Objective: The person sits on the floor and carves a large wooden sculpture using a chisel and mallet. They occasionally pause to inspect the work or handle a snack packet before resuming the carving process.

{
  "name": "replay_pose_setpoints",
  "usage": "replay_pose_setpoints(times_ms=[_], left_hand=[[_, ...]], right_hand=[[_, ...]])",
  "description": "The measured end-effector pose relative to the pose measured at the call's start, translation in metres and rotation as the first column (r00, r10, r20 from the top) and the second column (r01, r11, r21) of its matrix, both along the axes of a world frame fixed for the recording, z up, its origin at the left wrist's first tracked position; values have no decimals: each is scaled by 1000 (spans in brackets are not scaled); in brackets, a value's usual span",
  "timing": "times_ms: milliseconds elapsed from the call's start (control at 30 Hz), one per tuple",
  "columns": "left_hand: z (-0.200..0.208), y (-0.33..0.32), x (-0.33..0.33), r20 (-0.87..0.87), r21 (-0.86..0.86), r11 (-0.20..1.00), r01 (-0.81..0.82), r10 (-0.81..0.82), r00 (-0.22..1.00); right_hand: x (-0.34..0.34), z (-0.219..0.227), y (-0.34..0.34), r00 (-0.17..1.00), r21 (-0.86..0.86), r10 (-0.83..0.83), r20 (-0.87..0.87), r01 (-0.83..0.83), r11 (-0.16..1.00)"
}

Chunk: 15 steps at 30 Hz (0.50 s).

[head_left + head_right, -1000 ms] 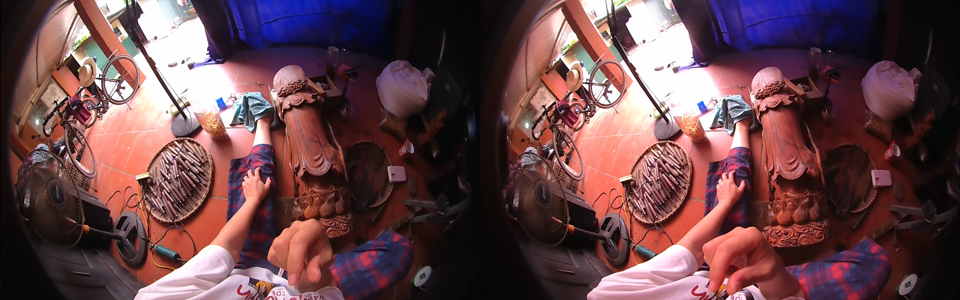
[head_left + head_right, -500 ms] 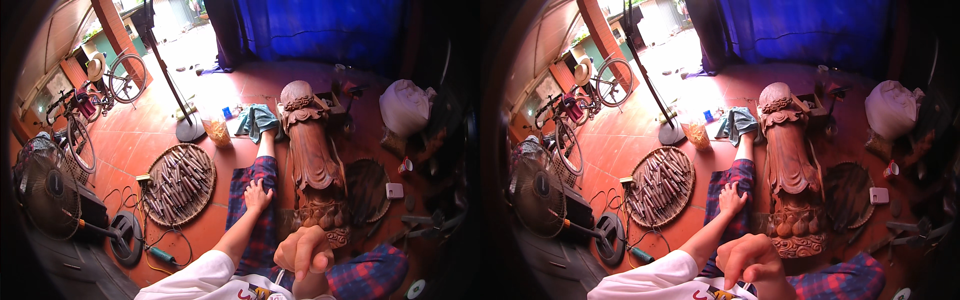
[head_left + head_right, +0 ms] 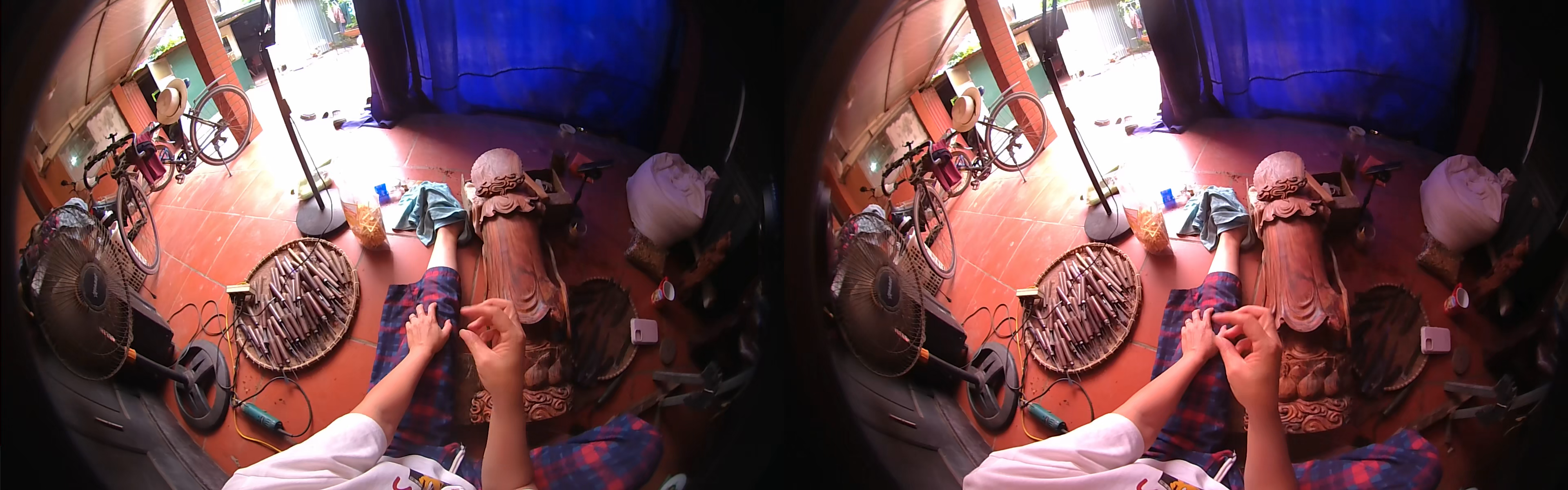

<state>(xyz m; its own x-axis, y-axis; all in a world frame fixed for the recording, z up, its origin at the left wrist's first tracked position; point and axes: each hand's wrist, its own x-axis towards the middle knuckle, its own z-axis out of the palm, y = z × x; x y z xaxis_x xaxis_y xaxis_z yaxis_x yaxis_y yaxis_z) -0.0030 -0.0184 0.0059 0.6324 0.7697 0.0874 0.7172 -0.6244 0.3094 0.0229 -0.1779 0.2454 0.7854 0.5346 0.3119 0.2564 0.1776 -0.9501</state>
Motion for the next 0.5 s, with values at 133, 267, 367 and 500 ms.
replay_pose_setpoints(times_ms=[133,267,367,500], left_hand=[[1,1,1,22,11,1000,-11,11,1000],[-1,1,3,17,4,1000,-5,4,1000],[-1,2,2,10,-10,1000,-11,11,1000],[0,0,-4,98,-128,990,-54,67,993]], right_hand=[[20,-52,8,995,-279,-86,57,98,955],[30,-88,9,989,-329,-146,-28,129,936],[31,-99,18,967,-224,-187,172,223,949],[35,-105,2,985,-474,-4,-172,-80,877]])
